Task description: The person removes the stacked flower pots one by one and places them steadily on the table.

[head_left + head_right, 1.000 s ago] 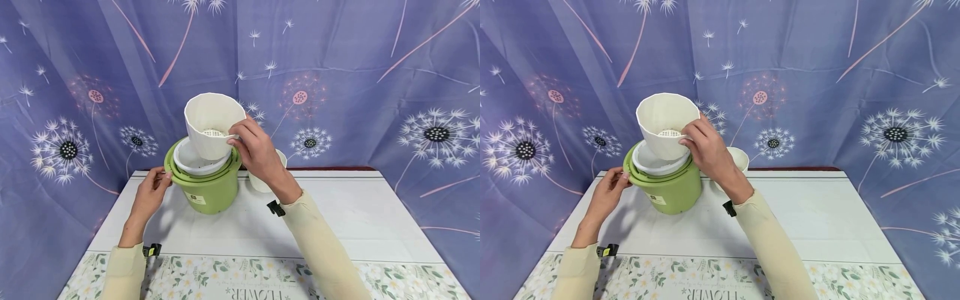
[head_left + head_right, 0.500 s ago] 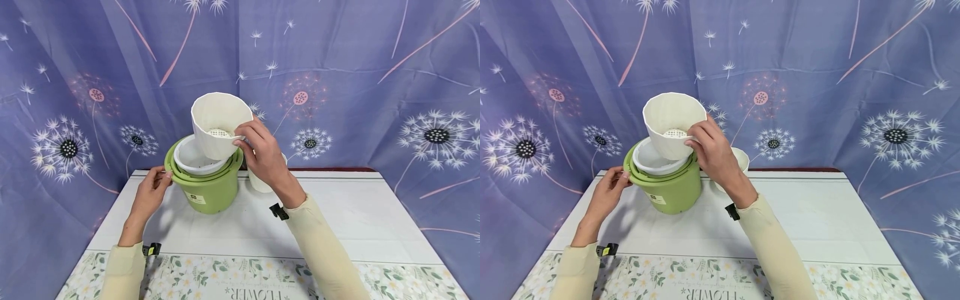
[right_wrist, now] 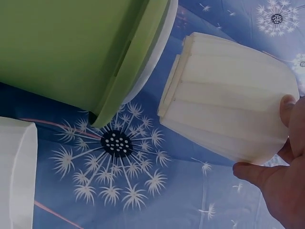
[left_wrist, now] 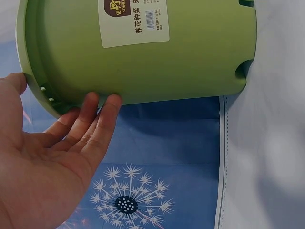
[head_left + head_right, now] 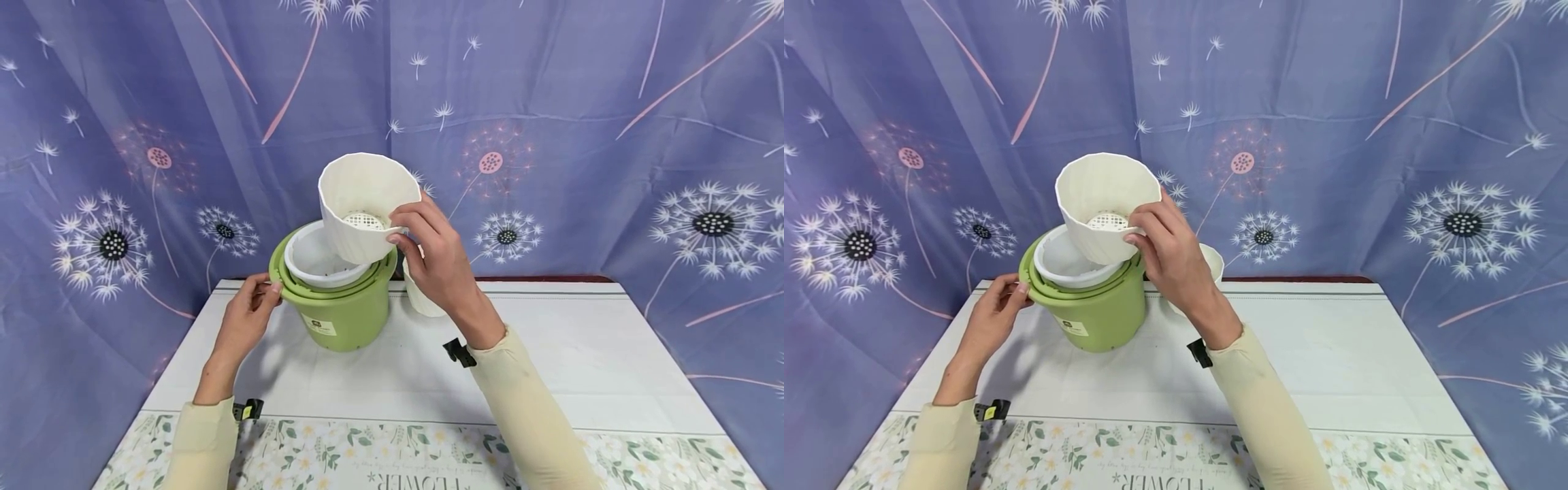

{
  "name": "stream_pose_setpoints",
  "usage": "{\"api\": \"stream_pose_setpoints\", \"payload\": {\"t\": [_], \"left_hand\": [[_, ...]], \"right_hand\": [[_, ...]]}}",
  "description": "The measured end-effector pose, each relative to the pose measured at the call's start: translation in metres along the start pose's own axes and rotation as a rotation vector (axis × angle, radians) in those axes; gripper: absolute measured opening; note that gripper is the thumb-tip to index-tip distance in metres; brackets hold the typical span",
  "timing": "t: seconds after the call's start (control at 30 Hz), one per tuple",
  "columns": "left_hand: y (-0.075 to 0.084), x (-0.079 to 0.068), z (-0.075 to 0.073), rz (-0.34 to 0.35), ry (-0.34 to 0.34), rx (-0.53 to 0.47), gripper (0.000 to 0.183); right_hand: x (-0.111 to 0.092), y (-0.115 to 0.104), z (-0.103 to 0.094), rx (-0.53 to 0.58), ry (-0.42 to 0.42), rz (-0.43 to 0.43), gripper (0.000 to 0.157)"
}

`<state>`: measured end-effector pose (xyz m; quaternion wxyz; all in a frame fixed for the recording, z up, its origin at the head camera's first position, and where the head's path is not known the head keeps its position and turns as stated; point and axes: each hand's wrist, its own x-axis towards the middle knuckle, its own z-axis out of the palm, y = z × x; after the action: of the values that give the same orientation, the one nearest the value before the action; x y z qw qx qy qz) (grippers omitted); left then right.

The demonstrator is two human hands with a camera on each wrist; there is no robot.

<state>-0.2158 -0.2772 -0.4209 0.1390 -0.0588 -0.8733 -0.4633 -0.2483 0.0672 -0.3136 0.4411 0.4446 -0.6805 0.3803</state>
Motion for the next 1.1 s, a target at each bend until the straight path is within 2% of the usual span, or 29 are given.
{"api": "stream_pose_setpoints", "payload": {"t": [0.33,0.57,0.83,1.1], "left_hand": [[0.001,-0.001,0.000,-0.007,-0.004,0.010,0.055],[0.003,-0.001,0.000,-0.010,-0.004,0.010,0.055],[-0.001,-0.001,0.000,-0.016,-0.004,0.038,0.058],[-0.004,0.001,0.000,0.004,0.001,0.038,0.057]], "right_hand": [[-0.005,-0.004,-0.008,-0.003,0.034,-0.018,0.014],[-0.008,-0.006,-0.014,-0.014,0.046,-0.026,0.006],[-0.013,-0.009,-0.019,-0.020,0.062,-0.015,0.018],[-0.019,-0.011,-0.026,-0.039,0.061,0.000,0.018]]}}
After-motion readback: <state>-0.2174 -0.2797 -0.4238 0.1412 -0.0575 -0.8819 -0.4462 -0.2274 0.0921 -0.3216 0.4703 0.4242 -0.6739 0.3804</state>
